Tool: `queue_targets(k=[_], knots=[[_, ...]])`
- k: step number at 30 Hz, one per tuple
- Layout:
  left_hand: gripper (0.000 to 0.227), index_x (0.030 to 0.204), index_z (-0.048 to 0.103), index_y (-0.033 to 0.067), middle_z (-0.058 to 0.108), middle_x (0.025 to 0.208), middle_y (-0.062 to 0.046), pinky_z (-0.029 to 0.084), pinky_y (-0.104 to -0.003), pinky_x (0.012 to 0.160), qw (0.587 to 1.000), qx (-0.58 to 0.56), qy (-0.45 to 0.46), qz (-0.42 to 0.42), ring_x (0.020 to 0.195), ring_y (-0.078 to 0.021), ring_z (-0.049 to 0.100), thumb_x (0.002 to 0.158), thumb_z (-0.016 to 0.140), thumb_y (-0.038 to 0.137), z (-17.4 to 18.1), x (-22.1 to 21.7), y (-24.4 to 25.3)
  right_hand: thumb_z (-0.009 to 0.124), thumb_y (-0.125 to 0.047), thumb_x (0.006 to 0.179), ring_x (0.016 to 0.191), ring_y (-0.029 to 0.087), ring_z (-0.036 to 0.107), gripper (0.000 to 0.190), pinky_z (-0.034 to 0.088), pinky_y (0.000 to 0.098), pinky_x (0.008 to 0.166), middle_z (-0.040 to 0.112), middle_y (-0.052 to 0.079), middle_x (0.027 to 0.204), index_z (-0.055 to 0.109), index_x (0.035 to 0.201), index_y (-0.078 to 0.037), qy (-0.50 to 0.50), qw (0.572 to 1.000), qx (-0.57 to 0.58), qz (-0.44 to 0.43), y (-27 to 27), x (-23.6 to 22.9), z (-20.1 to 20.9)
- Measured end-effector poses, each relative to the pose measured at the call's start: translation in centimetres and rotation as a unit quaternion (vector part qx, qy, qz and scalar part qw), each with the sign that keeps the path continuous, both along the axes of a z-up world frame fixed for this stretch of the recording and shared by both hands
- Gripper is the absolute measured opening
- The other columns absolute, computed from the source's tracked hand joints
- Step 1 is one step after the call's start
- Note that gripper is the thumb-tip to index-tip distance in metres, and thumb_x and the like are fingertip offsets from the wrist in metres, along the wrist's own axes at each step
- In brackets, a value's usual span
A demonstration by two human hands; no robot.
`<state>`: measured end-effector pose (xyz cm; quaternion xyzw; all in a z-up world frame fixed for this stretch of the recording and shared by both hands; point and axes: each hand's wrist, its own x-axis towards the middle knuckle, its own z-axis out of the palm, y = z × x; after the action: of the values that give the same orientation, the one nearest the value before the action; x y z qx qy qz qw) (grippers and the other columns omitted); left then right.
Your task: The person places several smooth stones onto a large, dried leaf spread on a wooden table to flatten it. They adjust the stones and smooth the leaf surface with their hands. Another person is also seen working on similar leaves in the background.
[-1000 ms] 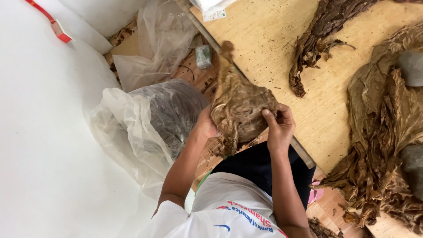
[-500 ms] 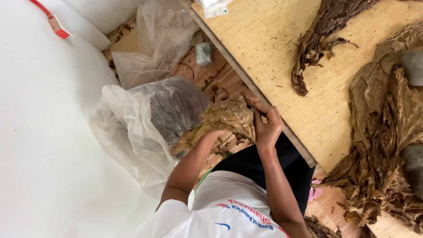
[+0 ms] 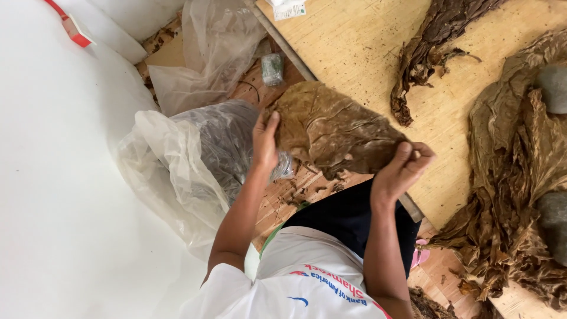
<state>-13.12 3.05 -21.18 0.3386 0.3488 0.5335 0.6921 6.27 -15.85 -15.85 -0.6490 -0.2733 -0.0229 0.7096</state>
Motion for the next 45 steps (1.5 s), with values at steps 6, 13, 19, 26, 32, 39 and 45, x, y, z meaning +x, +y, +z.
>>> queue_targets(k=[6, 13, 19, 26, 32, 39, 45], knots=[[0.016, 0.099, 0.068, 0.0076, 0.066, 0.080, -0.005, 0.059, -0.031, 0.068, 0.995, 0.060, 0.079, -0.014, 0.077, -0.0160, 0.070, 0.098, 0.076, 0.021, 1.5, -3.5, 2.1, 0.055, -0.004, 0.113, 0.091, 0.018, 0.063, 0.012, 0.050, 0.0315, 0.085, 0.069, 0.016, 0.101, 0.045, 0.119, -0.007, 0.000, 1.000, -0.007, -0.025, -1.0, 3.5, -2.7], [0.048, 0.136, 0.063, 0.0115, 0.068, 0.122, -0.012, 0.059, -0.051, 0.088, 0.961, 0.099, -0.110, -0.234, 0.107, -0.0291, 0.070, 0.102, 0.061, 0.046, 5.2, -5.9, 1.8, 0.065, -0.012, 0.109, 0.075, 0.012, 0.060, 0.015, 0.051, 0.0246, 0.070, 0.063, 0.010, 0.087, 0.051, 0.103, -0.009, 0.114, 0.984, 0.076, 0.115, -3.4, 3.4, -2.6], [0.105, 0.144, 0.060, 0.0067, 0.061, 0.141, -0.022, 0.050, -0.059, 0.105, 0.913, -0.083, 0.056, -0.396, 0.124, -0.0419, 0.062, 0.073, 0.062, 0.084, 5.0, -8.2, 1.0, 0.058, 0.008, 0.094, 0.087, 0.014, 0.066, 0.023, 0.056, 0.0289, 0.076, 0.060, 0.004, 0.096, 0.050, 0.105, -0.010, 0.232, 0.881, 0.114, 0.396, -3.6, -0.6, -1.3], [0.031, 0.118, 0.075, 0.0065, 0.074, 0.117, -0.012, 0.049, -0.049, 0.105, 0.910, 0.121, 0.065, -0.390, 0.113, -0.0287, 0.068, 0.088, 0.078, -0.001, 1.2, -7.7, 2.3, 0.066, -0.061, 0.085, 0.128, 0.042, 0.051, 0.105, 0.045, 0.0623, 0.099, 0.046, 0.029, 0.145, 0.024, 0.159, 0.000, 0.226, 0.806, 0.004, 0.547, -1.2, -1.4, -4.4], [0.063, 0.151, 0.048, 0.0042, 0.041, 0.156, -0.022, 0.022, -0.069, 0.118, 0.884, 0.134, 0.170, -0.415, 0.146, -0.0479, 0.026, 0.097, 0.076, 0.019, 5.9, -7.2, -0.2, 0.053, -0.023, 0.105, 0.139, 0.043, 0.047, 0.057, 0.040, 0.0623, 0.111, 0.044, 0.026, 0.150, 0.037, 0.152, 0.005, 0.195, 0.861, -0.066, 0.465, 0.5, -4.4, 1.1], [0.032, 0.085, 0.063, 0.0107, 0.052, 0.066, -0.002, 0.050, -0.033, 0.060, 0.966, 0.146, 0.188, -0.101, 0.060, -0.0117, 0.054, 0.109, 0.062, 0.033, 0.9, -8.4, 2.6, 0.061, 0.003, 0.103, 0.114, 0.028, 0.067, 0.024, 0.056, 0.0462, 0.098, 0.073, 0.020, 0.114, 0.069, 0.126, 0.004, 0.085, 0.957, -0.031, 0.276, -0.8, -3.4, -1.5], [0.045, 0.128, 0.066, 0.0078, 0.073, 0.110, -0.014, 0.064, -0.041, 0.081, 0.967, -0.036, 0.017, -0.251, 0.095, -0.0233, 0.075, 0.099, 0.068, 0.042, 3.1, -10.1, 0.0, 0.056, 0.009, 0.100, 0.130, 0.028, 0.058, 0.041, 0.047, 0.0477, 0.111, 0.067, 0.017, 0.134, 0.066, 0.137, -0.003, 0.062, 0.930, -0.049, 0.358, -1.8, -4.3, 1.5]])
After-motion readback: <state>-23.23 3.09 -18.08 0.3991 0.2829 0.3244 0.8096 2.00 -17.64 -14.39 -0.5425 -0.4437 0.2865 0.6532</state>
